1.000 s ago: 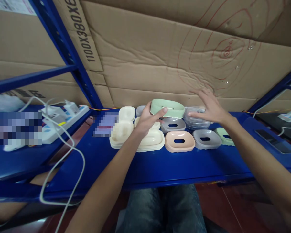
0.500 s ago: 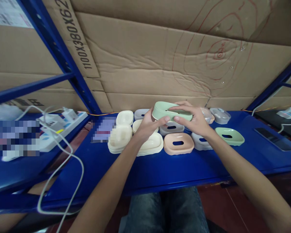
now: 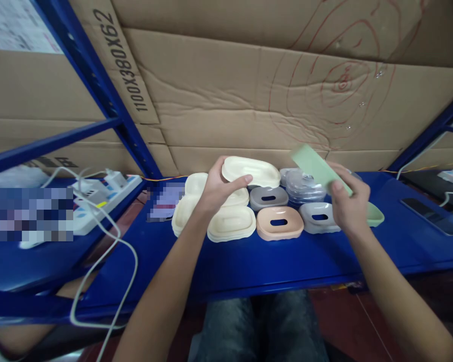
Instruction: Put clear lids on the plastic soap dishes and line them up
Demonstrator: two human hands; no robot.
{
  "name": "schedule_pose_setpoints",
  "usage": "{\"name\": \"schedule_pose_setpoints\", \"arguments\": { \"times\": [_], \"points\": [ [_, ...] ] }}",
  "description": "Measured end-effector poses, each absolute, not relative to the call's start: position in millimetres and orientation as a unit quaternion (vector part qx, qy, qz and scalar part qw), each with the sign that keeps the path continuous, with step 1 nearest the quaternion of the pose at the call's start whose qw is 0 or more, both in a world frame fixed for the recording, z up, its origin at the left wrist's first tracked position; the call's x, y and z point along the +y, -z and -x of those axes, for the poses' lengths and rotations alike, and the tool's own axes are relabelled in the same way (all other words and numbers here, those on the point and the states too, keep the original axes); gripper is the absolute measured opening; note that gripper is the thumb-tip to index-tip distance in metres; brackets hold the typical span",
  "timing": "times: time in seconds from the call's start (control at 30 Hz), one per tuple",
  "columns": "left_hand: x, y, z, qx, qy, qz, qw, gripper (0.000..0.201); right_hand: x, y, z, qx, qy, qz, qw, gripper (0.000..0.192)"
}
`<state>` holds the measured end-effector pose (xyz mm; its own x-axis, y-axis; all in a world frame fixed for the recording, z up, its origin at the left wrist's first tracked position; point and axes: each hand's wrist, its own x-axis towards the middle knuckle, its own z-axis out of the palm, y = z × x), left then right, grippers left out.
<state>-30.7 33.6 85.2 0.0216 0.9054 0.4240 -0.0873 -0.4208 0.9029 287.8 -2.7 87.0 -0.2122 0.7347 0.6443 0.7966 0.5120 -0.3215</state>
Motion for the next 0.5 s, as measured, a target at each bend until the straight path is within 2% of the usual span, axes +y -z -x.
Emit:
{"name": "schedule_pose_setpoints", "arguments": {
  "times": [0.03, 0.07, 0.23, 0.33, 0.5],
  "points": [
    [30.1, -87.8, 35.2, 0.361, -0.607, -0.595, 0.384, 0.069, -16.8, -79.7, -294.7, -0.750, 0.055, 0.477, 0.455, 0.064],
    [26.1, -89.4, 39.8, 0.375, -0.607, -0.603, 0.357, 0.072, -30.7, -70.8, -301.1, -0.743, 0.069, 0.465, 0.476, 0.059],
    [14.9, -79.5, 65.7, 0.447, -0.582, -0.625, 0.266, 0.081, -77.5, -18.7, -322.4, -0.770, 0.053, 0.427, 0.472, 0.047],
    [21.5, -67.6, 78.2, 0.462, -0.571, -0.616, 0.284, 0.083, -83.8, 0.9, -325.4, -0.784, 0.055, 0.386, 0.483, 0.046],
    [32.5, -56.8, 85.2, 0.510, -0.509, -0.635, 0.278, 0.084, -82.6, 5.9, -322.9, -0.788, 0.047, 0.387, 0.476, 0.045]
  ]
}}
